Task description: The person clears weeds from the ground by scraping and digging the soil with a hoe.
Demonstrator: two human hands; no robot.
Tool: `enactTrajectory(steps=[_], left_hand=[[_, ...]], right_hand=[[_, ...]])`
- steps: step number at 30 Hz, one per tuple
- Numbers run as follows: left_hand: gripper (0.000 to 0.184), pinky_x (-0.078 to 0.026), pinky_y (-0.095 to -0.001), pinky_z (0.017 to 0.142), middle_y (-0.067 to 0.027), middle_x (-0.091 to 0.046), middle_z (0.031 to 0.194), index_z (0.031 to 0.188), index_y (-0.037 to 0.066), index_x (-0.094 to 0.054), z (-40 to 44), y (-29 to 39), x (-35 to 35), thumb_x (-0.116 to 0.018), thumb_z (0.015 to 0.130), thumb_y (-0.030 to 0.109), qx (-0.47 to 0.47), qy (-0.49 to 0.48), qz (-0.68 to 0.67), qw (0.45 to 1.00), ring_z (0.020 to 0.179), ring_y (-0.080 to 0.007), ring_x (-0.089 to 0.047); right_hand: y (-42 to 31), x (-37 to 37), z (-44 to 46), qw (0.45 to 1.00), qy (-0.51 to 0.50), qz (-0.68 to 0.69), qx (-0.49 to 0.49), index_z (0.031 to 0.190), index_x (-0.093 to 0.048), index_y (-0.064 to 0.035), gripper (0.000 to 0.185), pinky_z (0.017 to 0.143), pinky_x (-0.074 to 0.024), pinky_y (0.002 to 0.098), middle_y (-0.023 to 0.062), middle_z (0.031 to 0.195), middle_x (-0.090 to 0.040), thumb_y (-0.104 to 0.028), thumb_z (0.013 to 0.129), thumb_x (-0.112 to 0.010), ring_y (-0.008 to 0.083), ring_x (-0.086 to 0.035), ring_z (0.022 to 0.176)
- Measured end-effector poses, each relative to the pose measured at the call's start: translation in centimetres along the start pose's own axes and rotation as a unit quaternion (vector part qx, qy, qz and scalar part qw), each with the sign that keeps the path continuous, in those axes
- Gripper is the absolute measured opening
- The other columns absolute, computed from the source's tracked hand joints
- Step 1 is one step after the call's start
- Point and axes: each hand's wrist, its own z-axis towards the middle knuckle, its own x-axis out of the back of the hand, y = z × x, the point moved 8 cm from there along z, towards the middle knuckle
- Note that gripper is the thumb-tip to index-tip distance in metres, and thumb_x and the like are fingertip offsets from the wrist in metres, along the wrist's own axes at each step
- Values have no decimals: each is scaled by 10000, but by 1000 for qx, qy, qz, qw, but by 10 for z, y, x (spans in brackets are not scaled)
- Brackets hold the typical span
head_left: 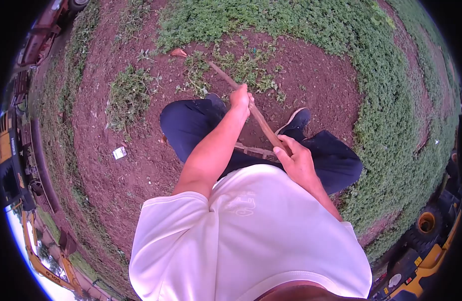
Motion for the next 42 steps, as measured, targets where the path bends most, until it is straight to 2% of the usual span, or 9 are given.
enactTrajectory(steps=[7, 12, 15, 19, 27, 35, 37, 39, 42], left_hand=[[345, -436, -373, 503, -42, -504, 689, 886, 92, -495, -2, 16, -14, -532, 1017, 409, 101, -98, -138, 980, 565, -196, -517], [460, -547, -436, 736, -170, -654, 944, 1102, -14, -517, 16, 20, -1, -310, 1082, 396, 70, -94, -183, 976, 792, -302, -641], [455, -552, -439, 753, -187, -672, 998, 1112, -18, -514, 30, 14, 12, -324, 1082, 395, 67, -89, -125, 986, 816, -303, -656], [415, -564, -447, 755, -201, -681, 1047, 1104, -13, -517, 42, 9, 22, -344, 1090, 364, 30, -95, -65, 993, 839, -303, -682], [262, -615, -342, 650, -150, -696, 940, 1144, 49, -519, 10, -12, -3, -570, 1026, 278, 53, -148, 29, 987, 753, -256, -700], [222, -536, -354, 591, -89, -608, 810, 924, 99, -502, 55, -48, 2, -505, 1013, 302, 120, -115, 165, 972, 670, -222, -591], [230, -492, -324, 520, -54, -555, 706, 855, 116, -479, 60, -42, 2, -486, 1007, 289, 90, -62, 196, 974, 586, -191, -549], [246, -459, -311, 482, -31, -518, 657, 818, 127, -458, 69, -32, -6, -470, 1005, 288, 84, -62, 189, 976, 536, -175, -514], [298, -382, -285, 401, 14, -448, 564, 744, 149, -412, 74, -13, -37, -446, 1001, 297, 91, -56, 123, 987, 440, -135, -434]], right_hand=[[-4, 2, -14, 998, 2, 37, 59, 1322, -595, -8, 438, 719, -563, 332, 187, 1003, -718, -206, 945, -695, 211, -726, 770], [-10, 7, -13, 994, 48, -2, 98, 1315, -607, -13, 409, 672, -556, 345, 177, 918, -711, -223, 970, -670, 216, -717, 712], [0, 1, -12, 996, 28, -13, 85, 1311, -606, -2, 413, 681, -556, 345, 194, 926, -711, -235, 975, -661, 216, -718, 720], [-1, 2, -19, 986, 62, -63, 139, 1318, -601, 5, 407, 737, -560, 418, 208, 910, -716, -221, 982, -629, 338, -723, 783], [39, 11, -29, 996, 34, -84, 8, 1178, -658, -32, 327, 820, -535, 503, 225, 893, -701, -249, 952, -563, 392, -698, 842], [72, 10, -49, 996, -1, -58, -67, 1216, -627, -69, 372, 857, -509, 539, 216, 905, -708, -338, 974, -541, 427, -687, 918], [61, 18, -61, 999, -28, 20, -11, 1280, -612, -59, 474, 860, -513, 530, 209, 912, -709, -406, 957, -587, 408, -690, 934], [64, 36, -71, 999, -8, 39, 3, 1311, -602, -45, 557, 847, -525, 494, 193, 917, -712, -461, 940, -622, 366, -699, 934], [88, 109, -92, 976, 203, 73, 27, 1177, -663, -28, 479, 751, -544, 434, 147, 858, -711, -441, 937, -654, 305, -707, 825]])
